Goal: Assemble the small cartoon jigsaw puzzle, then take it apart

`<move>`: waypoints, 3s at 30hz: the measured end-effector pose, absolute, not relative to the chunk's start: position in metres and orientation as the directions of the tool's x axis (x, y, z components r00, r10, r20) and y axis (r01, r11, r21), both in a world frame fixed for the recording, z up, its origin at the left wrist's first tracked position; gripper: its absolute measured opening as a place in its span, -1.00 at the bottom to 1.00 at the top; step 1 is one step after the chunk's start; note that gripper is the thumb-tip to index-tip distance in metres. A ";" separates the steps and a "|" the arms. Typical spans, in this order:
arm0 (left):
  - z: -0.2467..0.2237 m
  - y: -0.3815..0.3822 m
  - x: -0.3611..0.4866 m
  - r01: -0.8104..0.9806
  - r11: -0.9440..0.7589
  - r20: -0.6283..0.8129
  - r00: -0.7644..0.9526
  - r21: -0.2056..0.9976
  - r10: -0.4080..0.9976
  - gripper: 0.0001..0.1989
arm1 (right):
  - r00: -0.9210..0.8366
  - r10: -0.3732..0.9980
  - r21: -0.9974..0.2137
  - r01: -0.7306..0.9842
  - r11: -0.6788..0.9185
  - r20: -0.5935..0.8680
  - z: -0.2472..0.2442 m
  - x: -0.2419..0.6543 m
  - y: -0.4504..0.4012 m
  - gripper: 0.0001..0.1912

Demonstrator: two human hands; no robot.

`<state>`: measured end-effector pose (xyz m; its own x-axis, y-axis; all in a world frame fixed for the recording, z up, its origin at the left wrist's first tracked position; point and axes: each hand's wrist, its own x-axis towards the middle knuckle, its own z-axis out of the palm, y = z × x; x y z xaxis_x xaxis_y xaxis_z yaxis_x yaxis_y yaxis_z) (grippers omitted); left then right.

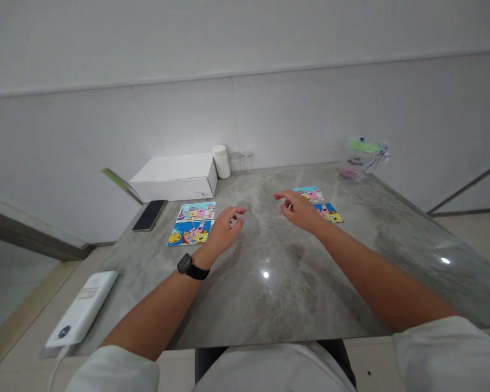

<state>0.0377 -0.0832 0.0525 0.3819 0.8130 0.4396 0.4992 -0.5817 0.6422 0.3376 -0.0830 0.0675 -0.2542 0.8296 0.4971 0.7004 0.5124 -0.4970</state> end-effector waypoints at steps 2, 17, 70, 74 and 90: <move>0.046 -0.090 0.034 0.476 -0.578 0.432 0.388 0.663 0.814 -0.73 | -0.292 0.826 -0.529 0.655 0.540 0.482 0.057 0.312 -0.092 -0.53; 0.011 -0.097 0.027 0.404 -0.636 0.350 0.583 0.658 0.733 -0.75 | -0.464 0.749 -0.543 0.516 0.662 0.472 -0.007 0.289 -0.106 -0.65; 0.018 -0.100 0.023 0.378 -0.613 0.328 0.592 0.694 0.736 -0.70 | -0.437 0.775 -0.553 0.544 0.631 0.456 -0.012 0.291 -0.104 -0.66; 0.017 -0.097 0.019 0.484 -0.618 0.408 0.474 0.620 0.781 -0.79 | -0.435 0.778 -0.552 0.549 0.628 0.452 -0.010 0.291 -0.105 -0.67; 0.013 -0.096 0.018 0.497 -0.635 0.407 0.497 0.591 0.767 -0.78 | -0.473 0.743 -0.460 0.587 0.666 0.473 -0.006 0.290 -0.109 -0.63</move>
<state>0.0175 -0.0962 0.0125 0.4967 0.7668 0.4065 0.4970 -0.6353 0.5911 0.2900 -0.1090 -0.0064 -0.4727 0.7434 0.4731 0.5873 0.6661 -0.4598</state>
